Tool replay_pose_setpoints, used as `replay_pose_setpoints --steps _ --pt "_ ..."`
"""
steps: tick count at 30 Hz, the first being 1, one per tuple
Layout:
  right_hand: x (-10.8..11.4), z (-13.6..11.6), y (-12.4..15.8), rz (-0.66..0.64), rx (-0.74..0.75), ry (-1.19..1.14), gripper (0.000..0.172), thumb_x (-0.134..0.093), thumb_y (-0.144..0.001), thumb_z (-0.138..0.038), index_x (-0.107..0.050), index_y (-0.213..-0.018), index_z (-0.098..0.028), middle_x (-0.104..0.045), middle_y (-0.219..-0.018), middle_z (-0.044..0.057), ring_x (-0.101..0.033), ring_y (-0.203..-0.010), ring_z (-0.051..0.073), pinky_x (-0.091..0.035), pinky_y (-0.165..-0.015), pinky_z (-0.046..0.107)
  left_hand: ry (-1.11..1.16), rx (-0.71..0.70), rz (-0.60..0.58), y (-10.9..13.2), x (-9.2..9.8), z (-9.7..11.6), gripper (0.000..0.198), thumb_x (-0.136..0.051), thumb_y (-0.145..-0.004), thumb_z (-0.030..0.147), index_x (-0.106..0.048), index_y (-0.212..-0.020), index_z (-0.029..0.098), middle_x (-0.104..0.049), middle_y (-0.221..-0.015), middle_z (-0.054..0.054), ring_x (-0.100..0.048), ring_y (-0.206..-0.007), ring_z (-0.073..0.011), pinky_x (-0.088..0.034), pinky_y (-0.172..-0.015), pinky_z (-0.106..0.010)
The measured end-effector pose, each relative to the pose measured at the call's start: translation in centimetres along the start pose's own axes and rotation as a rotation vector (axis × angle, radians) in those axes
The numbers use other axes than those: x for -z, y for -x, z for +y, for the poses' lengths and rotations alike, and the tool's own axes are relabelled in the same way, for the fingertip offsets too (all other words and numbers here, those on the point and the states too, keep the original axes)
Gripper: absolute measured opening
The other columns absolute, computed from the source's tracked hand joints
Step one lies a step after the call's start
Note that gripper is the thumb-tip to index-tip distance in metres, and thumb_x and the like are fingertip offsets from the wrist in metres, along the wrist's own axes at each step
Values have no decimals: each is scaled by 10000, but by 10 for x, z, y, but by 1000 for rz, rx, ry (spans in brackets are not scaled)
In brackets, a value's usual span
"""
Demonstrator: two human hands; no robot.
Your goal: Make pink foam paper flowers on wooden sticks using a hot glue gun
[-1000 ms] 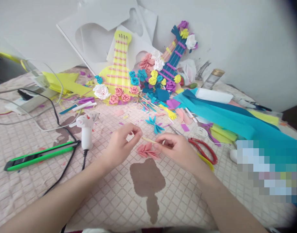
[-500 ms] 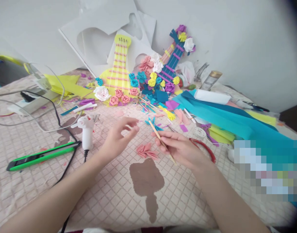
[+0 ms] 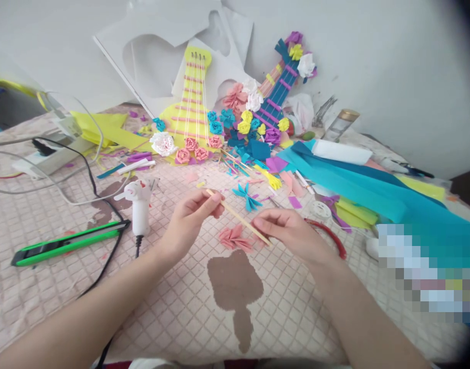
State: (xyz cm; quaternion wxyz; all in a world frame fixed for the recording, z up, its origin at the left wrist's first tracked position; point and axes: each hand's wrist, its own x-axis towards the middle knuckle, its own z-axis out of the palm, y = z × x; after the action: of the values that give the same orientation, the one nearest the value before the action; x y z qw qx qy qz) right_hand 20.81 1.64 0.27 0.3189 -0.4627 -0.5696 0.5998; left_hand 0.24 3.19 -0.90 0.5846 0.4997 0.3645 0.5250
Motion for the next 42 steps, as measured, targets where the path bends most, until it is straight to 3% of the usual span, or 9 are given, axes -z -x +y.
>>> replay_pose_setpoints --steps 7,10,12,15,18,22,26,38,42 --pt "47 -3 1 827 226 483 226 -628 -747 -373 -647 -635 -179 -607 -638 10 -558 -624 149 -412 -619 293 77 42 91 -2 0 3 183 -604 -793 277 -592 -659 153 -551 -612 22 -488 -588 -79 -393 -622 -205" --pt "62 0 1 1008 313 525 292 -610 -767 -391 -623 -559 -185 -643 -778 39 -596 -788 188 -425 -731 327 72 38 87 -2 0 2 199 -607 -792 282 -587 -643 153 -561 -599 27 -492 -586 -70 -393 -622 -194" --pt "61 2 -1 943 333 477 158 -658 -731 -361 -676 -742 -204 -648 -887 39 -598 -828 188 -440 -772 339 59 33 78 -1 -1 1 205 -613 -788 285 -584 -635 152 -571 -593 30 -502 -590 -64 -396 -627 -186" --pt "40 2 -2 586 321 304 395 -704 -693 -325 -612 -1069 -248 -640 -995 40 -605 -851 175 -477 -778 338 25 57 53 3 -8 0 201 -641 -760 275 -576 -617 150 -584 -573 35 -529 -584 -63 -408 -630 -186" --pt "10 -1 -1 153 226 206 281 -610 -789 -375 -630 -1026 -225 -667 -910 42 -621 -837 162 -492 -770 320 -4 123 -7 7 -15 0 198 -652 -743 285 -572 -621 150 -609 -575 29 -547 -554 -75 -421 -598 -205" --pt "-12 -5 2 -100 128 254 221 -598 -805 -381 -680 -874 -188 -681 -872 39 -610 -787 143 -478 -707 268 -13 128 -18 9 -18 0 228 -636 -754 302 -542 -607 154 -610 -566 29 -526 -520 -73 -410 -565 -210" --pt "-11 -6 4 -160 81 235 235 -588 -814 -382 -681 -796 -166 -647 -724 16 -563 -662 106 -444 -617 232 -35 61 37 6 -13 -3 227 -622 -765 271 -527 -593 159 -559 -534 46 -485 -519 -67 -384 -575 -210" --pt "8 -12 10 -134 61 197 183 -622 -780 -348 -689 -838 -188 -665 -737 12 -562 -600 95 -445 -546 219 -28 -62 193 0 2 -4 242 -593 -803 291 -547 -602 163 -543 -572 25 -453 -593 -88 -357 -628 -225" --pt "24 -10 6 86 100 324 265 -572 -796 -400 -611 -668 -172 -552 -565 -16 -466 -491 87 -380 -475 222 -3 -67 203 -1 3 -4 239 -597 -796 292 -541 -601 166 -537 -576 22 -471 -604 -97 -369 -633 -234"
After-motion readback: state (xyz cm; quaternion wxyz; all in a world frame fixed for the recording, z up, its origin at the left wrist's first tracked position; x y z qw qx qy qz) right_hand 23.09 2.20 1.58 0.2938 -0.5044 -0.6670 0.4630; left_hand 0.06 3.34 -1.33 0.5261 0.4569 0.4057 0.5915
